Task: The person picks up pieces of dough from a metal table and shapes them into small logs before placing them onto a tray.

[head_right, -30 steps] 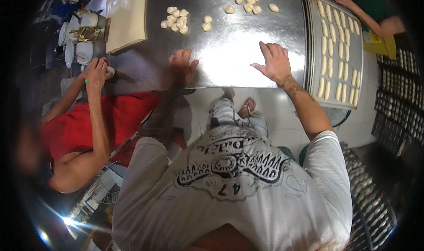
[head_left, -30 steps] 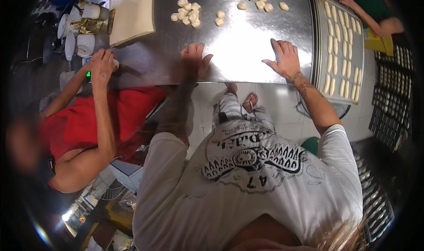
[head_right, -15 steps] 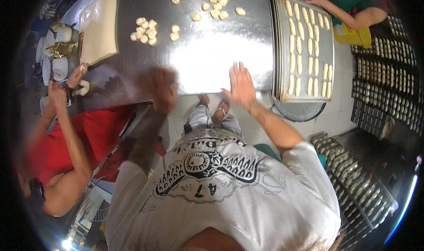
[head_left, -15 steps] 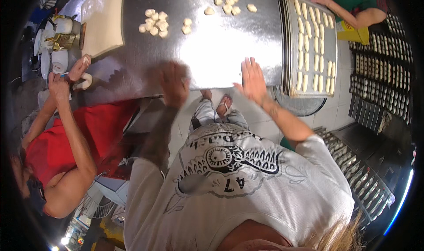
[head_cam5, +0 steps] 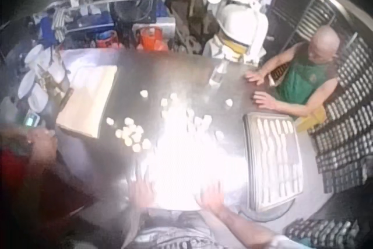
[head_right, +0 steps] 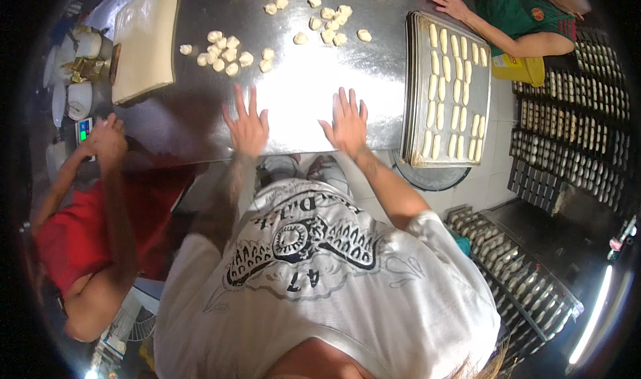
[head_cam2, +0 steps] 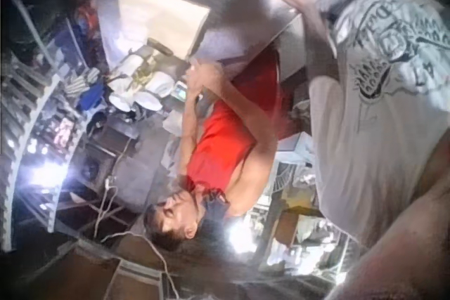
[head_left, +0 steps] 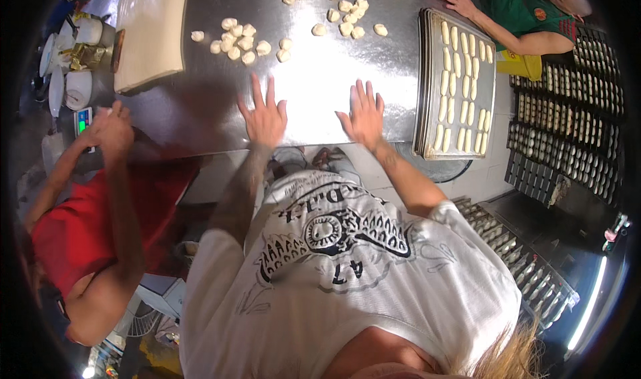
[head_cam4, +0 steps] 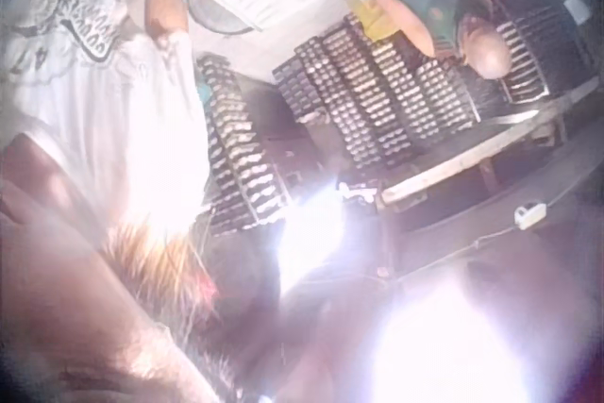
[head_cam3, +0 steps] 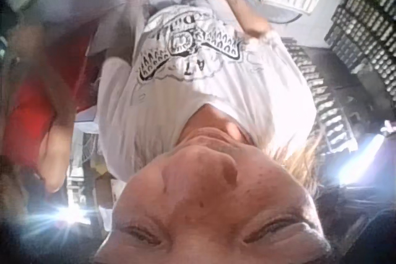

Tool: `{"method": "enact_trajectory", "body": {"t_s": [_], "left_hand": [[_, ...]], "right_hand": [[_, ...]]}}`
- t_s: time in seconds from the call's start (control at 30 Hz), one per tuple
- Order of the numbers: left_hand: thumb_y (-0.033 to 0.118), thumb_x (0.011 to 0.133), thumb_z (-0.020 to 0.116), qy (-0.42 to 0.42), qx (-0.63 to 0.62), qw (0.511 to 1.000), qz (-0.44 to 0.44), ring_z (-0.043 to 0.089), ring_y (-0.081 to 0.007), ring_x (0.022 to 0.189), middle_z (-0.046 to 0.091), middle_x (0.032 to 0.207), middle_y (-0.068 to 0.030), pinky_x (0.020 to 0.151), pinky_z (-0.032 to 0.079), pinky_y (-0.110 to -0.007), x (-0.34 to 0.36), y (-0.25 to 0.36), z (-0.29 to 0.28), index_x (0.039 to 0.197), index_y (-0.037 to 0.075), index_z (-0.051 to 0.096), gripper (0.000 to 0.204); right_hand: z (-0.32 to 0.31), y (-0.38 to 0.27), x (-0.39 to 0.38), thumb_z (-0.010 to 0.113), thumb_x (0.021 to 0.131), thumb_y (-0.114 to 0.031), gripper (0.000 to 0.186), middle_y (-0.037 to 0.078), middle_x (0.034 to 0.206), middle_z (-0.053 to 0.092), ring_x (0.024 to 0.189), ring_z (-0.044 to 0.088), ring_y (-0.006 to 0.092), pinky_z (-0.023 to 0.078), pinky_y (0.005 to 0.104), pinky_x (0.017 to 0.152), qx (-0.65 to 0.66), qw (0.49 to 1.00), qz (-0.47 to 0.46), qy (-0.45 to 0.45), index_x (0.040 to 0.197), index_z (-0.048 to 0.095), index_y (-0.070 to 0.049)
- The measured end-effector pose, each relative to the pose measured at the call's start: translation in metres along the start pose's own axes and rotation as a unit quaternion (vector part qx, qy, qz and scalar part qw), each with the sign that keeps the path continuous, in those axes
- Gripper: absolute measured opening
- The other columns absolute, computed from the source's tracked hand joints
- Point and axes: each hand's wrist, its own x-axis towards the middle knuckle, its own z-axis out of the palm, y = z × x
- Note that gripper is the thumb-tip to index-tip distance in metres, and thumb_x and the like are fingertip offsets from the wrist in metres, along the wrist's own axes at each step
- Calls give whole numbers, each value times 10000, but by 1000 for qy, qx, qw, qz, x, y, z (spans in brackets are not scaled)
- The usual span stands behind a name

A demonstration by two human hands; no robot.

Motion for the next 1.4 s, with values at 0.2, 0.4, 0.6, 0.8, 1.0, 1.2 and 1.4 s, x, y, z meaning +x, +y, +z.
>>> {"method": "enact_trajectory", "body": {"t_s": [0.2, 0.4, 0.6, 0.8, 1.0, 1.2, 1.4], "left_hand": [[359, 1037, 642, 82, -42, 996, 13, 483, -308, 1457, 434, 1617, -214, 1224, 219, -662, 47, -13, 14, 1535, 118, 521, 567], [266, 1032, 648, 150, -237, 950, -135, 446, -403, 1470, 456, 1585, -256, 1229, 274, -583, -40, -34, 1, 1553, 7, 465, 610], [245, 992, 704, 32, -281, 953, -109, 384, -457, 1506, 376, 1630, -286, 1275, 266, -524, -76, -21, 2, 1615, -4, 372, 749], [205, 909, 751, -104, -85, 991, -28, 654, -334, 1163, 693, 1157, -136, 1039, 424, -478, -26, -22, -36, 1202, 99, 736, 311], [240, 1009, 763, -58, -304, 936, -165, 644, -129, 954, 736, 1112, -56, 831, 506, -303, -14, 110, -27, 1287, 25, 695, 358], [174, 977, 794, -135, -450, 882, -45, 689, -155, 1023, 762, 1104, -114, 850, 560, -314, 51, 389, -10, 1274, 15, 688, 353], [348, 941, 802, -151, -410, 899, 5, 764, -252, 893, 790, 925, -133, 821, 573, -388, 114, 550, 8, 1128, 2, 746, 397]], "right_hand": [[-1, 7, 60, 661, 996, -439, 684, 245, 1621, 457, 1556, 338, 442, 257, 624, 1253, 19, 993, -32, 111, 1499, 539, 7], [-53, 29, -6, 561, 1063, -139, 482, 318, 1443, 537, 1284, 550, 464, 437, 525, 1098, 186, 923, 188, 281, 1481, 488, 89], [-69, 17, -41, 616, 1038, -127, 702, 310, 1601, 431, 1501, 420, 461, 343, 505, 1256, 352, 924, 124, 84, 1635, 291, 46], [-24, 57, 3, 704, 918, -244, 339, 134, 1246, 682, 1235, 614, 350, 485, 435, 1085, 157, 984, -86, 13, 1217, 716, -85], [-141, 169, -24, 751, 960, -146, 305, 137, 1087, 758, 973, 749, 222, 612, 373, 868, 452, 886, 90, 53, 1252, 732, -62], [-199, 359, -70, 712, 990, -308, 357, 160, 1193, 713, 1054, 720, 376, 586, 457, 913, 250, 895, 257, 266, 1271, 730, -89], [-208, 397, -76, 675, 981, -500, 450, 144, 1133, 757, 1038, 743, 368, 594, 479, 884, 164, 921, 306, 176, 1191, 781, -117]]}}
